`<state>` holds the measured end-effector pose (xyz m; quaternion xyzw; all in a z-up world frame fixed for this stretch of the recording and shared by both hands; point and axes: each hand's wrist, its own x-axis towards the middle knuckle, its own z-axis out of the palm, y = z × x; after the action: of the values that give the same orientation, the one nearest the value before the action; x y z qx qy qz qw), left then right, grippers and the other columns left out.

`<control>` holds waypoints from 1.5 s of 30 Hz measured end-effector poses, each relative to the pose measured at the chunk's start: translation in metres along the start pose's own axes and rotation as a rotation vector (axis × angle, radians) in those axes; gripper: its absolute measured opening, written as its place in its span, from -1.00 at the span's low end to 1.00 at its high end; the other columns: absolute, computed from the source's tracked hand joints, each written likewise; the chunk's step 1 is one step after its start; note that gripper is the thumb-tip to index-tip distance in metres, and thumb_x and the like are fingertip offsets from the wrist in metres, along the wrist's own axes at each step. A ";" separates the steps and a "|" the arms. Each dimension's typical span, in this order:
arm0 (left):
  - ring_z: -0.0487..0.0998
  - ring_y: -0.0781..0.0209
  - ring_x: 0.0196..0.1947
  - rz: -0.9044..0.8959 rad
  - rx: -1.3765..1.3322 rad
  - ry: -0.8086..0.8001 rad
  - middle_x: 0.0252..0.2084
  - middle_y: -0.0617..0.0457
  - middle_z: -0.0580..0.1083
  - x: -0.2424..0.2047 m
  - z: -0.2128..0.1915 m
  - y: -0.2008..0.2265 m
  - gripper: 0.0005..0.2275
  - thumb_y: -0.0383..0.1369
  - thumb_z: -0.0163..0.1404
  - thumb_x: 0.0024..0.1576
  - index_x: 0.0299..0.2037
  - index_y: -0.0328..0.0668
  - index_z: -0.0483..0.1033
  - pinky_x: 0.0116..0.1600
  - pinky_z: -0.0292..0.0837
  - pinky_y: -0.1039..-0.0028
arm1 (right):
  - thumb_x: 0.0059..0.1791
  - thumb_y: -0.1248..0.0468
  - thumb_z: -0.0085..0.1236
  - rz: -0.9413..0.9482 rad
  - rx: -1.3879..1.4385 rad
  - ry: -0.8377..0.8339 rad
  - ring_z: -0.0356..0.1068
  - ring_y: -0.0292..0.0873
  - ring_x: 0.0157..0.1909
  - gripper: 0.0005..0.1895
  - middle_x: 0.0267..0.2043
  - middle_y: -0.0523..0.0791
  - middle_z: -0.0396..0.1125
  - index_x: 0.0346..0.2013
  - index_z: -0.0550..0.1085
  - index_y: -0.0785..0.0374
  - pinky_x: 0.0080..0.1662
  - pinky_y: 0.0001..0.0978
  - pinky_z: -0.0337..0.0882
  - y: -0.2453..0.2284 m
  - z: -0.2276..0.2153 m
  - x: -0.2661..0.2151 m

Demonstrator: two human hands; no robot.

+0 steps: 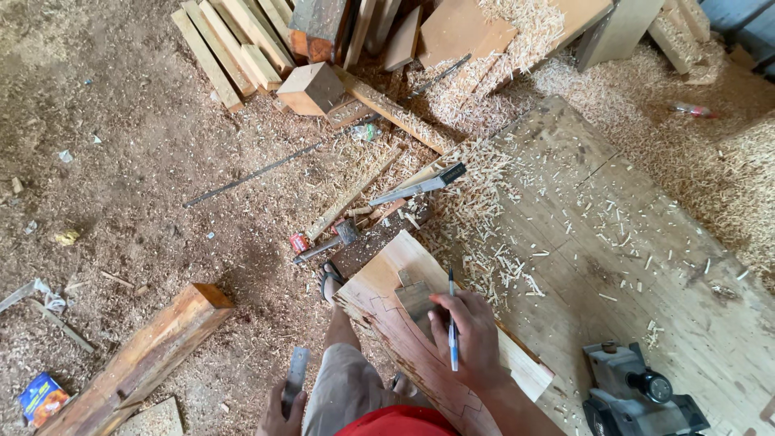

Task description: The person uses a small wooden template and a marker to trace a curved design onto a larger piece of wood. They reposition the template several times to complete the outline.

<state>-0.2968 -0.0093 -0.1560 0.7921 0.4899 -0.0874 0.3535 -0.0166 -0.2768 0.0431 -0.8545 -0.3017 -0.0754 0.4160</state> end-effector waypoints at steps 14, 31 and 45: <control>0.36 0.25 -0.56 0.703 -0.519 0.446 -0.46 0.01 0.38 -0.054 -0.131 0.219 -0.74 -0.31 0.02 0.29 0.04 -0.24 0.23 -0.49 0.29 0.53 | -0.08 0.35 0.23 -0.118 0.020 0.117 0.42 0.04 -0.06 -0.74 -0.16 -0.05 0.46 -0.09 0.50 0.24 0.07 -0.11 0.36 -0.006 -0.010 -0.003; 0.59 0.14 -0.03 0.848 -0.592 -0.507 -0.03 -0.08 0.51 -0.133 -0.108 0.408 -0.68 -0.27 0.04 0.25 0.13 -0.25 0.37 0.06 0.60 0.26 | 0.15 0.31 0.06 0.600 0.662 0.628 0.47 -0.22 -0.14 -0.89 -0.17 -0.06 0.45 -0.04 0.38 0.25 -0.06 -0.40 0.46 0.069 -0.126 -0.072; 0.21 -0.22 0.33 1.387 0.469 -0.338 0.21 -0.10 0.36 -0.107 -0.034 0.303 -0.59 -0.27 0.18 0.03 0.07 -0.20 0.47 0.41 -0.04 -0.02 | 0.11 0.22 0.07 0.950 0.527 0.314 0.45 -0.16 -0.26 -0.67 -0.17 -0.05 0.48 0.16 0.37 0.20 -0.29 -0.26 0.43 0.304 -0.070 -0.034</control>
<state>-0.1043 -0.1454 0.0651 0.9494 -0.2139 -0.0673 0.2199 0.1404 -0.4882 -0.1266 -0.7422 0.1727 0.0719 0.6436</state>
